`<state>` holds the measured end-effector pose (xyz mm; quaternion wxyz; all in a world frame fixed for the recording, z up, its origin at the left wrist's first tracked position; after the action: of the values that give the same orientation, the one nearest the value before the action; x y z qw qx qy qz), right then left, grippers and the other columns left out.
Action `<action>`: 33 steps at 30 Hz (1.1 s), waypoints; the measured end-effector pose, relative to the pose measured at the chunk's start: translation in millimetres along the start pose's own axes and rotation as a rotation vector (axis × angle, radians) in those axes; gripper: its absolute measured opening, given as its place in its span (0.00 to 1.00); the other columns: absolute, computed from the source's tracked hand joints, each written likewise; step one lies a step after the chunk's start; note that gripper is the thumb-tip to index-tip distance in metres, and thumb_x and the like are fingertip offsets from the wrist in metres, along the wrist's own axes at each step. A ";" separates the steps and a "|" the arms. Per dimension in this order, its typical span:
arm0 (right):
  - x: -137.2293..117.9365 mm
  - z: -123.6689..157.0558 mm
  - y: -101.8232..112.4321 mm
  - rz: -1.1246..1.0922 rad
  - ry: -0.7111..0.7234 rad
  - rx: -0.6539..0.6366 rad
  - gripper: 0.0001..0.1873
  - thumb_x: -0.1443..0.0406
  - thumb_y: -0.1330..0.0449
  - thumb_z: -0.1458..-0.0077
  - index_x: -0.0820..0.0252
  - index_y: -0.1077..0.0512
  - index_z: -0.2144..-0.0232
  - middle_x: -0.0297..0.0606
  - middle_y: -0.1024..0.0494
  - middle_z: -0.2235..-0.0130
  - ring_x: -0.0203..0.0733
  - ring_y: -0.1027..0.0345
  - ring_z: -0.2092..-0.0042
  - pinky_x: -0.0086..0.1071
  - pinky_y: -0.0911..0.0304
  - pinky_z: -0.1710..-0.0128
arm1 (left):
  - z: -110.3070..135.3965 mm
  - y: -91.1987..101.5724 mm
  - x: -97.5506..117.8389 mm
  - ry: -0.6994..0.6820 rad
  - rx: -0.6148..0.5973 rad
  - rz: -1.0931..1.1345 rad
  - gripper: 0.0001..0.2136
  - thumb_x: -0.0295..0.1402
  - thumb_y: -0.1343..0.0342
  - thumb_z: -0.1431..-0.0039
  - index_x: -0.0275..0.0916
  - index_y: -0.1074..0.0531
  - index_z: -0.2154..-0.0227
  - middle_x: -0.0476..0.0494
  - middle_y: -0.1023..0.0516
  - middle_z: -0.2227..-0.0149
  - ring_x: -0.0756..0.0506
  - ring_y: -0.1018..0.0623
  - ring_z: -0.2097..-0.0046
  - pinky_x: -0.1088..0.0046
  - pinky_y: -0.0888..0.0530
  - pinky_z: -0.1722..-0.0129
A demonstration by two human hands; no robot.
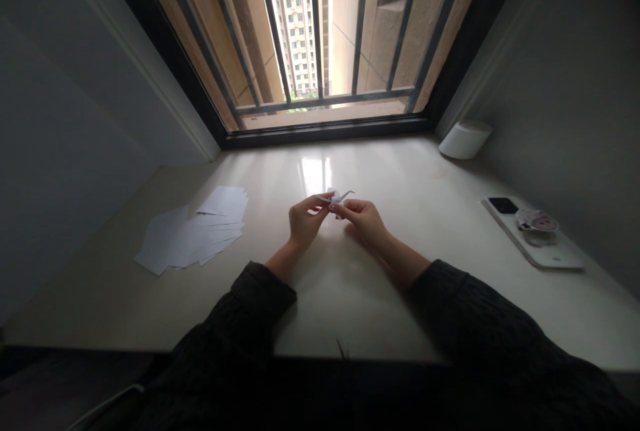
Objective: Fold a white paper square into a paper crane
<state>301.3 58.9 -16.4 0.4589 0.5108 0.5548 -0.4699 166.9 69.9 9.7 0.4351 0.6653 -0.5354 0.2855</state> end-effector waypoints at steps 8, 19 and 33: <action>-0.3 0.2 0.2 0.005 0.032 -0.014 0.17 0.52 0.35 0.57 0.59 0.27 0.82 0.33 0.26 0.78 0.36 0.34 0.73 0.31 0.40 0.69 | 0.0 2.1 0.6 0.023 0.029 0.020 0.10 0.34 0.40 0.49 0.43 0.22 0.61 0.45 0.19 0.61 0.47 0.21 0.64 0.74 0.25 0.69; -11.4 3.2 -3.6 0.140 0.113 -0.063 0.13 0.53 0.33 0.57 0.56 0.23 0.78 0.35 0.22 0.71 0.40 0.31 0.67 0.33 0.39 0.66 | -2.6 -6.4 -16.7 0.130 -0.024 0.158 0.11 0.33 0.40 0.49 0.40 0.21 0.62 0.42 0.20 0.59 0.44 0.21 0.61 0.72 0.25 0.66; -14.1 1.0 -7.9 0.094 0.200 -0.125 0.10 0.55 0.33 0.57 0.51 0.20 0.71 0.36 0.22 0.67 0.42 0.30 0.63 0.35 0.37 0.62 | -0.5 -6.0 -24.8 0.176 0.002 0.253 0.14 0.30 0.41 0.51 0.39 0.22 0.60 0.41 0.20 0.59 0.43 0.20 0.61 0.68 0.23 0.63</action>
<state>294.2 55.6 -2.1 0.4536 0.5510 0.6014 -0.3591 166.1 82.1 -12.7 0.4403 0.5652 -0.5745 0.3956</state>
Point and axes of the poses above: each hand's wrist, its own z-axis away from the middle knuckle, its own y-axis out of the back of the hand, x = y × z, the point moved 10 cm from there along -z, towards the middle knuckle
